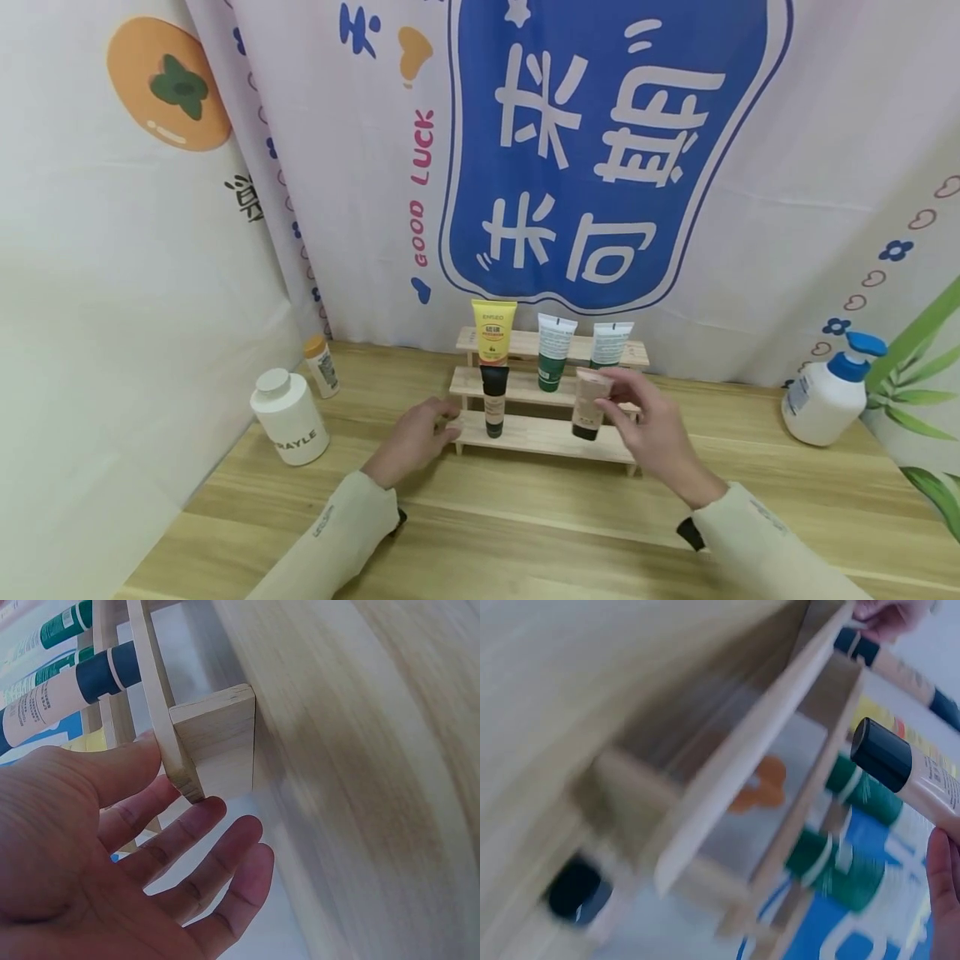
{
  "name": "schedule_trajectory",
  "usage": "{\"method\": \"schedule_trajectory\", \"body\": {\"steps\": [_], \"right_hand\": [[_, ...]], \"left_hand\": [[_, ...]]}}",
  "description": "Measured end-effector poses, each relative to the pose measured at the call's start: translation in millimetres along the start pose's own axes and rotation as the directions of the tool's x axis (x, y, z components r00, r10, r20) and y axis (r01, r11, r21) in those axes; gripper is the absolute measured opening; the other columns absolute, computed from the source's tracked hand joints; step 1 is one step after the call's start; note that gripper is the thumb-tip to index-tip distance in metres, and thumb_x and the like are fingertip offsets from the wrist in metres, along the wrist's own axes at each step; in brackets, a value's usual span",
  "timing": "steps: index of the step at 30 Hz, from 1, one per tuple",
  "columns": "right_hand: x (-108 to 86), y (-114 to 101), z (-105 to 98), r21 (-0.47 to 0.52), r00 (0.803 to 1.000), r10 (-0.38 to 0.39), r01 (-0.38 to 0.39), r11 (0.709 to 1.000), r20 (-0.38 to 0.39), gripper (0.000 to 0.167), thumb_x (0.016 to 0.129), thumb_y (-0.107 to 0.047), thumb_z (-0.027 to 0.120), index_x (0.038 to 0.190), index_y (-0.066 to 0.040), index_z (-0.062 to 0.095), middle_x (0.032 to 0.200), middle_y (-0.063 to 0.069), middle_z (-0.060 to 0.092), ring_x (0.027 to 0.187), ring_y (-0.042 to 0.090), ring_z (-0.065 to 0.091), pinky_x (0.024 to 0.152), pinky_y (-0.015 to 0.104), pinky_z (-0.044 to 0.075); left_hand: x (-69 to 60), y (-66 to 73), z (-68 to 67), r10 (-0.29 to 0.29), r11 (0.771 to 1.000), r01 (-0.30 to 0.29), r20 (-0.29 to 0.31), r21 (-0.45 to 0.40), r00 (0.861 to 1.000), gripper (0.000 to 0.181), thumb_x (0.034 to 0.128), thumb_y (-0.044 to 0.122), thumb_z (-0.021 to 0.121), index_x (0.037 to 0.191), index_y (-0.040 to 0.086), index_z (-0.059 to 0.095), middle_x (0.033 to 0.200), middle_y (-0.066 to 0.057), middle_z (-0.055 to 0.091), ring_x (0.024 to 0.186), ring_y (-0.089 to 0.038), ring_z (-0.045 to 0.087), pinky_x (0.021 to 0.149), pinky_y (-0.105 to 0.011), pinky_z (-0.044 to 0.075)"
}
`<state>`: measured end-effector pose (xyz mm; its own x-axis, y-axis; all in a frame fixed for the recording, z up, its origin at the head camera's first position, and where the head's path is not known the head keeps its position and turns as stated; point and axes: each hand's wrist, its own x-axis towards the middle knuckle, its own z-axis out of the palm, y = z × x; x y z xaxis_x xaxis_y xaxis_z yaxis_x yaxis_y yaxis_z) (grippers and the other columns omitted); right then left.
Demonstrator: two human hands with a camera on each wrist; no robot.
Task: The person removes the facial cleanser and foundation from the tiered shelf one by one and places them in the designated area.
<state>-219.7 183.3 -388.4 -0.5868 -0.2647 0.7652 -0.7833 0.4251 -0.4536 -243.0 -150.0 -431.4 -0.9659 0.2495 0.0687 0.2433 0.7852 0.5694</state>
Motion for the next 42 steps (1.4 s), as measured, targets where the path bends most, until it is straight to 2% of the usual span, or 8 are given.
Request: {"method": "schedule_trajectory", "body": {"steps": [6,12,14,20,28,31,36,42], "right_hand": [[-13.6,3,-41,-0.104,0.998,0.020,-0.026,0.994,-0.056,0.056,0.073,0.018,0.072,0.123,-0.001,0.056,0.099,0.007,0.062,0.082,0.013,0.060,0.075,0.014,0.048],[-27.3,10,-66,-0.197,0.995,0.015,-0.033,0.980,-0.096,0.060,0.067,0.023,0.073,0.121,0.001,0.057,0.099,0.007,0.062,0.082,0.008,0.058,0.075,0.011,0.046],[-30.7,13,-71,-0.205,0.995,0.004,-0.025,0.978,-0.103,0.061,0.065,0.024,0.073,0.120,0.003,0.057,0.098,0.008,0.062,0.081,0.008,0.058,0.074,0.011,0.047],[-42.6,23,-83,-0.223,0.990,0.090,-0.113,0.968,-0.111,0.058,0.069,0.022,0.072,0.121,0.004,0.055,0.100,0.009,0.060,0.083,0.003,0.056,0.075,0.009,0.045],[-52.0,41,-92,-0.303,0.984,0.101,-0.141,0.943,-0.145,0.055,0.070,0.022,0.072,0.119,0.004,0.056,0.089,0.008,0.060,0.081,-0.003,0.054,0.074,0.006,0.043],[-52.0,50,-94,-0.325,0.979,0.144,-0.183,0.928,-0.141,0.050,0.074,0.018,0.071,0.120,0.002,0.057,0.089,0.007,0.061,0.081,-0.003,0.053,0.073,0.005,0.042],[-50.9,71,-97,-0.365,0.943,0.321,-0.331,0.870,-0.091,0.044,0.084,0.006,0.068,0.125,0.001,0.054,0.092,0.010,0.061,0.079,0.014,0.057,0.067,0.007,0.043],[-44.1,99,-101,-0.377,0.847,0.524,-0.458,0.805,0.090,0.044,0.090,-0.001,0.063,0.130,0.005,0.048,0.093,0.017,0.062,0.077,0.026,0.061,0.058,0.026,0.050]], "left_hand": [[0.5,-0.7,0.1,-0.007,1.000,0.007,-0.001,0.013,1.000,0.029,0.0898,0.019,0.067,0.117,0.009,0.065,0.112,-0.006,0.059,0.096,-0.021,0.058,0.078,-0.038,0.050],[1.2,-1.0,0.9,-0.005,1.000,0.005,-0.006,0.015,1.000,0.029,0.0900,0.020,0.067,0.117,0.009,0.065,0.114,-0.007,0.059,0.097,-0.021,0.058,0.080,-0.039,0.050],[0.9,-1.3,0.6,-0.004,1.000,0.004,-0.008,0.015,1.000,0.029,0.0900,0.019,0.067,0.117,0.008,0.065,0.114,-0.008,0.059,0.097,-0.021,0.058,0.080,-0.040,0.049],[0.1,-3.0,1.5,0.002,1.000,-0.002,-0.012,0.022,1.000,0.029,0.0900,0.019,0.067,0.117,0.008,0.065,0.113,-0.007,0.059,0.093,-0.019,0.058,0.076,-0.037,0.050],[-0.2,-1.7,0.3,0.011,1.000,-0.011,-0.022,0.012,1.000,0.027,0.0897,0.019,0.067,0.115,0.009,0.066,0.105,-0.002,0.059,0.085,-0.015,0.055,0.070,-0.034,0.048],[-0.2,-2.2,0.5,0.012,1.000,-0.012,-0.021,0.010,1.000,0.027,0.0896,0.018,0.068,0.115,0.009,0.066,0.106,-0.003,0.059,0.086,-0.016,0.056,0.071,-0.034,0.048],[-0.3,-3.3,1.3,0.007,1.000,-0.007,-0.018,0.013,1.000,0.027,0.0897,0.018,0.067,0.115,0.009,0.065,0.108,-0.004,0.059,0.087,-0.016,0.057,0.072,-0.035,0.049],[-0.9,-0.8,0.9,0.013,1.000,-0.013,-0.023,0.018,1.000,0.026,0.0892,0.017,0.068,0.114,0.009,0.066,0.106,-0.004,0.059,0.086,-0.016,0.056,0.071,-0.034,0.049]]}}
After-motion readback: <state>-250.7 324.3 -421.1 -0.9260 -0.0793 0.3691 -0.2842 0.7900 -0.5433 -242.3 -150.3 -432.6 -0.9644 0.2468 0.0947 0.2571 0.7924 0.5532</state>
